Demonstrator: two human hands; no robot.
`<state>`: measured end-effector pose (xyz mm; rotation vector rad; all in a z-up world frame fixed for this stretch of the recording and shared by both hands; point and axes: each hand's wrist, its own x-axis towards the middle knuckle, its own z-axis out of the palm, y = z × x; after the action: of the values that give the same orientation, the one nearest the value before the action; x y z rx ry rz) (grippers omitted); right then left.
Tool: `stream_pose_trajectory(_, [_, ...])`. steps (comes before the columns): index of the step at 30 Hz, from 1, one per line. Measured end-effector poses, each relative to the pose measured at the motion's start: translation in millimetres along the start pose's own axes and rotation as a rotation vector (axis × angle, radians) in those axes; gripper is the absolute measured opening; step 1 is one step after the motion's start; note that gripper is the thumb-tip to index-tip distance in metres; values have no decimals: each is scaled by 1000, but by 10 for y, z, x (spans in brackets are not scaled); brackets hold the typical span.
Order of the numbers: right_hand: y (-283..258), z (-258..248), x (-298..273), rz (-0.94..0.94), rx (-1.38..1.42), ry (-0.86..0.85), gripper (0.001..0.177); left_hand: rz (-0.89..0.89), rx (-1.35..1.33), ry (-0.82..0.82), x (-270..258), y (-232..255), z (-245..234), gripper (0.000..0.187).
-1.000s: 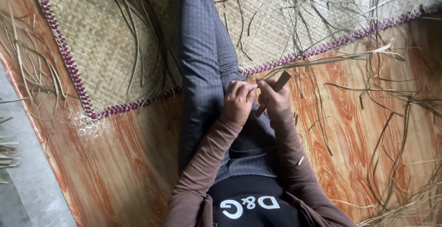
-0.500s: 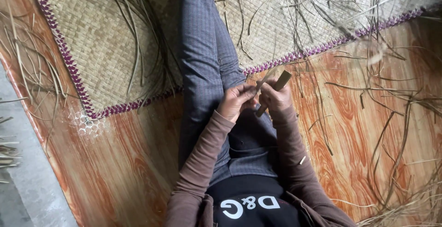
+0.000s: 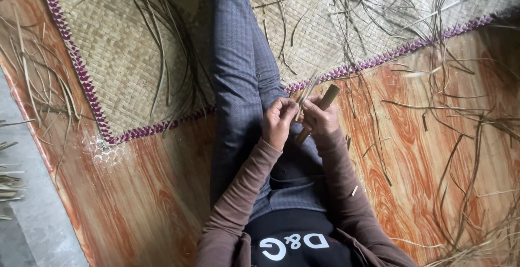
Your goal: Processing and smoothing natural fiber strips using a wooden hand tool while sitting on the floor
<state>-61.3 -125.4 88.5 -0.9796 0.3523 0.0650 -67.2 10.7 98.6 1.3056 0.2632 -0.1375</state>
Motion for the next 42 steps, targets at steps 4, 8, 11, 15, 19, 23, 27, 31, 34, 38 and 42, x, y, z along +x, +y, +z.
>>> stream_pose_trajectory(4, [50, -19, 7, 3, 14, 44, 11, 142, 296, 81, -38, 102, 16, 13])
stream_pose_trajectory(8, [-62, 109, -33, 8, 14, 51, 13, 156, 226, 34, -12, 0, 20, 11])
stream_pose_trajectory(11, [-199, 203, -94, 35, -40, 35, 15, 95, 104, -58, -5, -6, -15, 13])
stream_pose_trajectory(15, [-187, 150, -103, 15, -144, 47, 12, 99, 268, -35, 52, -58, -41, 17])
stream_pose_trajectory(19, [-173, 201, -109, -6, -167, 94, 8, 169, 460, 16, 23, 59, -1, 11])
stream_pose_trajectory(23, [-80, 192, -66, -18, -159, 112, 6, 135, 395, 36, 41, 9, 9, 12])
stream_pose_trajectory(27, [-85, 230, -50, -3, -127, 121, 8, 174, 389, 92, 46, -28, 39, 7])
stream_pose_trajectory(31, [-32, 203, -40, 4, -138, 120, 9, 204, 352, 100, 52, -40, 51, 4])
stream_pose_trajectory(34, [-48, 202, -50, 6, -132, 116, 8, 144, 181, 74, 111, -225, 6, 6])
stream_pose_trajectory(38, [-106, 241, -54, 5, -114, 109, 9, 55, -1, 39, 199, -468, -27, 6])
stream_pose_trajectory(42, [-120, 246, -45, 23, -135, 131, 10, -39, -127, 36, 175, -401, -17, 9])
